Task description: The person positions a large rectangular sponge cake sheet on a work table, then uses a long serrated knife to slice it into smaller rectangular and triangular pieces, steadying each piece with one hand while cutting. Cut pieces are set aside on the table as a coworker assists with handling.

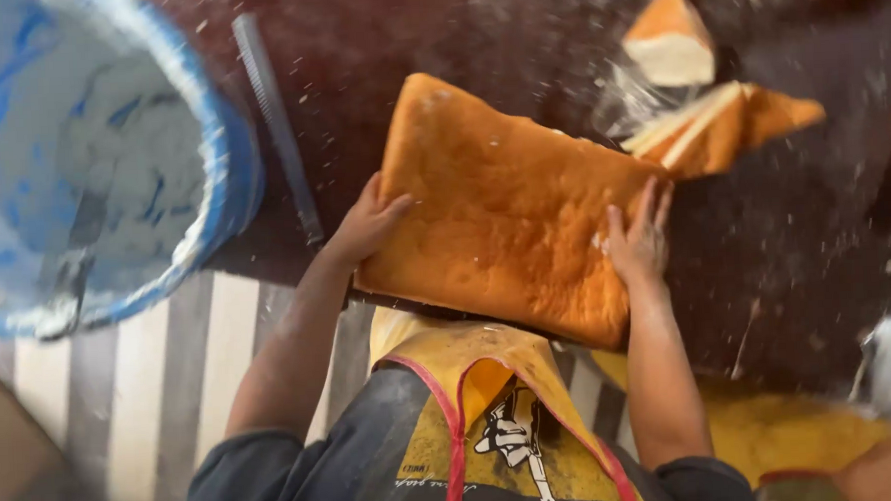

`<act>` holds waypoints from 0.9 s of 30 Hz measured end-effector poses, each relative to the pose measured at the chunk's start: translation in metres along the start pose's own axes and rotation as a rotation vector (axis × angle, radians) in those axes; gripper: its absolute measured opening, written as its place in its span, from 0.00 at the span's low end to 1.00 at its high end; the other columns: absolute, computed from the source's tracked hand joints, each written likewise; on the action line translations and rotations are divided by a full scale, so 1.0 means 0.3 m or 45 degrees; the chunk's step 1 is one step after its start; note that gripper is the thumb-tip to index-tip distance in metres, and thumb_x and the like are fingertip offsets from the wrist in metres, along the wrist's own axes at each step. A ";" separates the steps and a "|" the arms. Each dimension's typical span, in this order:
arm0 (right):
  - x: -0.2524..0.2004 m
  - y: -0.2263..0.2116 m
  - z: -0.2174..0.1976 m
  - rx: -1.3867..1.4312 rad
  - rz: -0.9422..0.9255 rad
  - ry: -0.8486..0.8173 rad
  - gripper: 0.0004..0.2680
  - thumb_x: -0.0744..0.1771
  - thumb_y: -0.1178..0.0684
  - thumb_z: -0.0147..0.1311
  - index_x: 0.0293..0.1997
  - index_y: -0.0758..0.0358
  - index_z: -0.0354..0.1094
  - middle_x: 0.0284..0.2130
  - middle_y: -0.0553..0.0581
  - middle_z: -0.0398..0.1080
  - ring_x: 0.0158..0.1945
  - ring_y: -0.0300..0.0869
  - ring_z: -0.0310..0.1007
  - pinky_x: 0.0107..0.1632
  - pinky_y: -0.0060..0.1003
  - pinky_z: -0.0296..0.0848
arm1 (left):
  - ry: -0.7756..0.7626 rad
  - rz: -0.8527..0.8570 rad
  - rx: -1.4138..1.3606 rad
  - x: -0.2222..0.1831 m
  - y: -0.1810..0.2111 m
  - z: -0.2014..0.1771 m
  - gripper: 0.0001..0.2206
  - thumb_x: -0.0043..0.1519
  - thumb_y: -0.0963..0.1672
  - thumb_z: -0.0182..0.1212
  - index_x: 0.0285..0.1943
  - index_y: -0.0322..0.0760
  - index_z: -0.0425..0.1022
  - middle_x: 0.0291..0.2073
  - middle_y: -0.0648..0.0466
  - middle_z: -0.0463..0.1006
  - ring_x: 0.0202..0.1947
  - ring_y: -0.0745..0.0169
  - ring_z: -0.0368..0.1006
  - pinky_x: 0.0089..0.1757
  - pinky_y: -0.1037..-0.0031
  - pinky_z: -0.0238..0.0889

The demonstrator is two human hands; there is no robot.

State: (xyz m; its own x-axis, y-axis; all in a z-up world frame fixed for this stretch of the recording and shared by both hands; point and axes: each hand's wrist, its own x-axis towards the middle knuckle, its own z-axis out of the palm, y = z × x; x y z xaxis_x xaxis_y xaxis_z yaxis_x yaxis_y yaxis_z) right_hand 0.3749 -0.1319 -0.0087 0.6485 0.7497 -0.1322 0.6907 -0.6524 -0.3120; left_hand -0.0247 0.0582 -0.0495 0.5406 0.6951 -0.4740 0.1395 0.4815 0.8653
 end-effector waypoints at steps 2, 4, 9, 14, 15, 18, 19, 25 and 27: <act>-0.025 -0.041 -0.039 0.007 0.063 -0.046 0.32 0.70 0.30 0.40 0.82 0.49 0.29 0.80 0.61 0.25 0.81 0.57 0.33 0.78 0.59 0.40 | -0.014 -0.015 0.053 -0.010 0.006 -0.001 0.37 0.63 0.51 0.60 0.78 0.35 0.49 0.63 0.42 0.74 0.62 0.55 0.71 0.57 0.65 0.66; -0.028 -0.100 -0.057 0.013 0.086 -0.099 0.32 0.70 0.30 0.38 0.82 0.48 0.28 0.80 0.61 0.23 0.80 0.55 0.30 0.77 0.61 0.33 | 0.005 -0.016 0.090 0.009 0.002 -0.015 0.36 0.64 0.51 0.60 0.78 0.36 0.49 0.66 0.41 0.70 0.65 0.53 0.67 0.60 0.64 0.63; -0.005 -0.367 0.036 -0.474 -0.657 -0.252 0.29 0.69 0.28 0.29 0.79 0.46 0.31 0.77 0.54 0.23 0.79 0.48 0.17 0.74 0.59 0.15 | 0.205 0.648 1.416 -0.007 0.415 0.243 0.33 0.68 0.51 0.59 0.82 0.45 0.51 0.81 0.50 0.51 0.80 0.51 0.44 0.75 0.58 0.40; 0.128 -0.402 0.127 -0.507 -0.672 -0.107 0.29 0.71 0.27 0.27 0.81 0.46 0.32 0.79 0.51 0.24 0.81 0.49 0.18 0.74 0.62 0.14 | -0.096 0.831 2.076 0.248 0.378 0.379 0.34 0.65 0.60 0.47 0.79 0.53 0.49 0.78 0.51 0.45 0.77 0.49 0.37 0.69 0.48 0.30; 0.144 -0.390 0.131 -0.467 -0.612 -0.088 0.30 0.71 0.26 0.27 0.83 0.46 0.31 0.79 0.51 0.24 0.82 0.49 0.20 0.76 0.62 0.15 | -0.022 0.778 2.075 0.282 0.355 0.364 0.35 0.65 0.61 0.44 0.81 0.54 0.49 0.79 0.52 0.46 0.78 0.49 0.37 0.71 0.48 0.30; 0.173 -0.377 0.173 -0.650 -0.624 -0.163 0.32 0.69 0.22 0.25 0.80 0.45 0.29 0.78 0.51 0.23 0.80 0.50 0.20 0.73 0.62 0.14 | -0.062 0.696 2.175 0.284 0.349 0.383 0.36 0.66 0.62 0.43 0.82 0.51 0.47 0.79 0.49 0.44 0.78 0.45 0.37 0.69 0.45 0.29; 0.170 -0.367 0.171 -0.633 -0.606 -0.222 0.32 0.69 0.22 0.25 0.80 0.45 0.29 0.78 0.51 0.23 0.80 0.50 0.20 0.73 0.62 0.14 | -0.117 0.649 2.176 0.285 0.356 0.378 0.36 0.66 0.62 0.43 0.82 0.51 0.47 0.79 0.49 0.44 0.78 0.45 0.37 0.69 0.45 0.29; -0.107 0.005 0.260 -0.321 -0.589 -0.372 0.28 0.71 0.29 0.32 0.81 0.49 0.40 0.78 0.61 0.41 0.78 0.63 0.36 0.69 0.74 0.28 | -0.432 -0.300 2.091 0.153 0.137 0.256 0.24 0.85 0.54 0.34 0.74 0.36 0.67 0.68 0.43 0.71 0.69 0.44 0.65 0.65 0.50 0.56; -0.055 0.140 0.198 -0.407 -0.679 0.157 0.26 0.72 0.36 0.44 0.75 0.66 0.56 0.67 0.71 0.58 0.67 0.66 0.56 0.65 0.74 0.48 | -0.079 0.222 2.033 0.087 0.184 0.189 0.26 0.74 0.55 0.50 0.76 0.40 0.64 0.70 0.42 0.64 0.71 0.41 0.53 0.65 0.40 0.46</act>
State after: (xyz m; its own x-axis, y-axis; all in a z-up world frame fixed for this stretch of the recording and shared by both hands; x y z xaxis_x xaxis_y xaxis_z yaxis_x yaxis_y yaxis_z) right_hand 0.3741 -0.1651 -0.0753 0.2076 0.9750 0.0789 0.9782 -0.2078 -0.0059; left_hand 0.0441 0.0726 -0.0048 0.6673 0.6386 -0.3833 0.7352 -0.6473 0.2015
